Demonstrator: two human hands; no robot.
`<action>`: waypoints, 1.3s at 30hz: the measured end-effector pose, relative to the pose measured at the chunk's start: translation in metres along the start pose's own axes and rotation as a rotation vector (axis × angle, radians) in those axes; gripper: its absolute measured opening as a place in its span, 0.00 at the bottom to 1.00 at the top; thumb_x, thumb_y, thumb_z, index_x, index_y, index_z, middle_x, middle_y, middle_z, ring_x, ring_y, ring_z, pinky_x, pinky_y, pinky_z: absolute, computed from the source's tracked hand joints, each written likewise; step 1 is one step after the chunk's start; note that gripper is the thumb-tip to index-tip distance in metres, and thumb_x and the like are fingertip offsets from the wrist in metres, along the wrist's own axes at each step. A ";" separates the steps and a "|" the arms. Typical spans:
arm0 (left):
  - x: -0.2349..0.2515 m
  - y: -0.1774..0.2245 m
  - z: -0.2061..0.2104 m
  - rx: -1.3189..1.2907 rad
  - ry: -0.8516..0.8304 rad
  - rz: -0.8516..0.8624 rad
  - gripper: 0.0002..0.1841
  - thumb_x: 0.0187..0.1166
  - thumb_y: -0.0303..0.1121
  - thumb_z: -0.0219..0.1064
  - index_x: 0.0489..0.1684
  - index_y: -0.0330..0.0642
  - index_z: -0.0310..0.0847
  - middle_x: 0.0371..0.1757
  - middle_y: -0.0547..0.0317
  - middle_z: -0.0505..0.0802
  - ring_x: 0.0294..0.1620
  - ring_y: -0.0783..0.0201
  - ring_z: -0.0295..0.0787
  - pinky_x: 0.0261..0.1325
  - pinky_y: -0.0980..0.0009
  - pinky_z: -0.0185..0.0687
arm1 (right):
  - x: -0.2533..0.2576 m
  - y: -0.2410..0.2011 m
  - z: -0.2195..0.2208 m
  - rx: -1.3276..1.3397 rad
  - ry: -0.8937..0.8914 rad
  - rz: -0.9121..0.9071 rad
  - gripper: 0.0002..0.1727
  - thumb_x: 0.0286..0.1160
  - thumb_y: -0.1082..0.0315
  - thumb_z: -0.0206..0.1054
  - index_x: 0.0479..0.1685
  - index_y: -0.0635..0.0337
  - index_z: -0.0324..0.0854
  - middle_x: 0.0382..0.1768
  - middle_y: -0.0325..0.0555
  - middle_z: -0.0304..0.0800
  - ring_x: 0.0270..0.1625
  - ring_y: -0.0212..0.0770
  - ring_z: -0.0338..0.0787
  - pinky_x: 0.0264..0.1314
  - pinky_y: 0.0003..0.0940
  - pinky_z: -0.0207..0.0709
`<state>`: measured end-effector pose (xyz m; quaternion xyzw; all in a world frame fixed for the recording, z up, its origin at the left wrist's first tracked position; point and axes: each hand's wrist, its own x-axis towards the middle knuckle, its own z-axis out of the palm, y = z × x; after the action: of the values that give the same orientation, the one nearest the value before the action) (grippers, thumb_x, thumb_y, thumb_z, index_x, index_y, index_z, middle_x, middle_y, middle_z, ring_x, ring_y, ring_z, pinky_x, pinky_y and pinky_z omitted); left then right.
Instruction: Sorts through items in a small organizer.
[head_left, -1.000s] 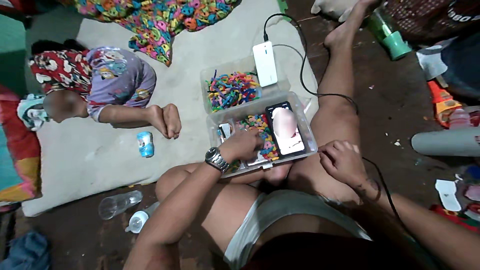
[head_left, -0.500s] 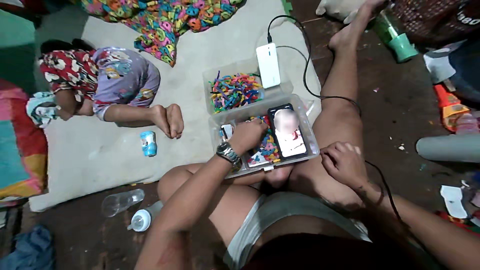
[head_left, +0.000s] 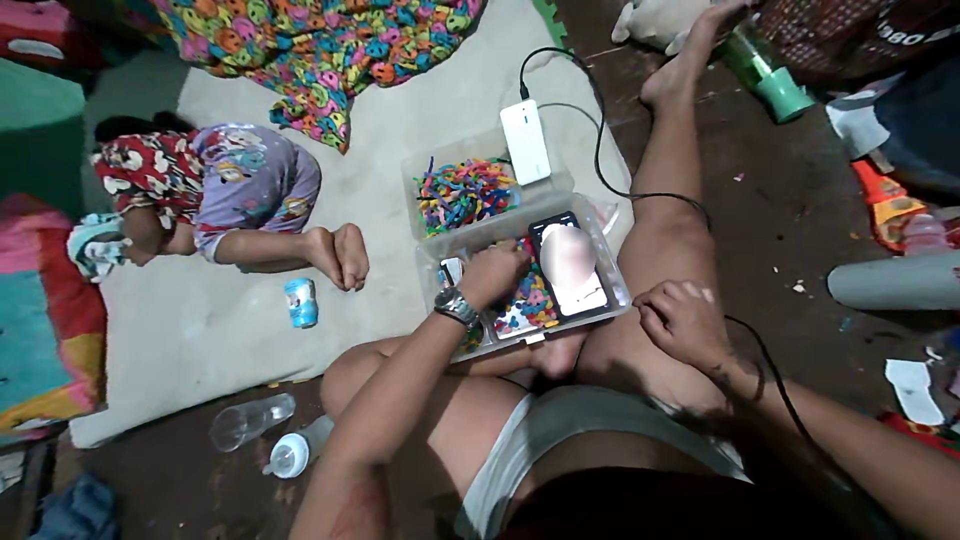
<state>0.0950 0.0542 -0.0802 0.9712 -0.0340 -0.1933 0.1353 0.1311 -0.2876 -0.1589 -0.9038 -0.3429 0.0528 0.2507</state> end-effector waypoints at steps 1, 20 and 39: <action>0.003 0.004 0.003 0.082 -0.023 0.010 0.12 0.78 0.29 0.69 0.57 0.45 0.90 0.60 0.45 0.89 0.53 0.43 0.91 0.53 0.42 0.87 | 0.000 -0.001 -0.001 0.001 0.000 0.002 0.23 0.80 0.54 0.49 0.44 0.50 0.92 0.45 0.51 0.92 0.54 0.60 0.88 0.59 0.64 0.73; -0.047 -0.007 -0.052 -0.850 0.181 -0.220 0.16 0.94 0.34 0.50 0.66 0.42 0.82 0.42 0.57 0.91 0.35 0.69 0.85 0.42 0.68 0.83 | -0.002 0.004 0.003 0.010 0.053 -0.004 0.23 0.81 0.53 0.49 0.42 0.50 0.92 0.43 0.49 0.92 0.50 0.57 0.88 0.54 0.60 0.74; -0.019 -0.026 -0.014 0.056 0.135 -0.108 0.09 0.83 0.31 0.66 0.50 0.39 0.90 0.50 0.44 0.93 0.50 0.43 0.92 0.55 0.41 0.86 | -0.001 0.003 0.003 0.008 0.055 0.007 0.22 0.80 0.54 0.49 0.42 0.49 0.92 0.43 0.48 0.92 0.52 0.57 0.88 0.55 0.59 0.75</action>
<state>0.0834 0.0848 -0.0676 0.9858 0.0220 -0.1334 0.0996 0.1318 -0.2888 -0.1630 -0.9050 -0.3325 0.0303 0.2635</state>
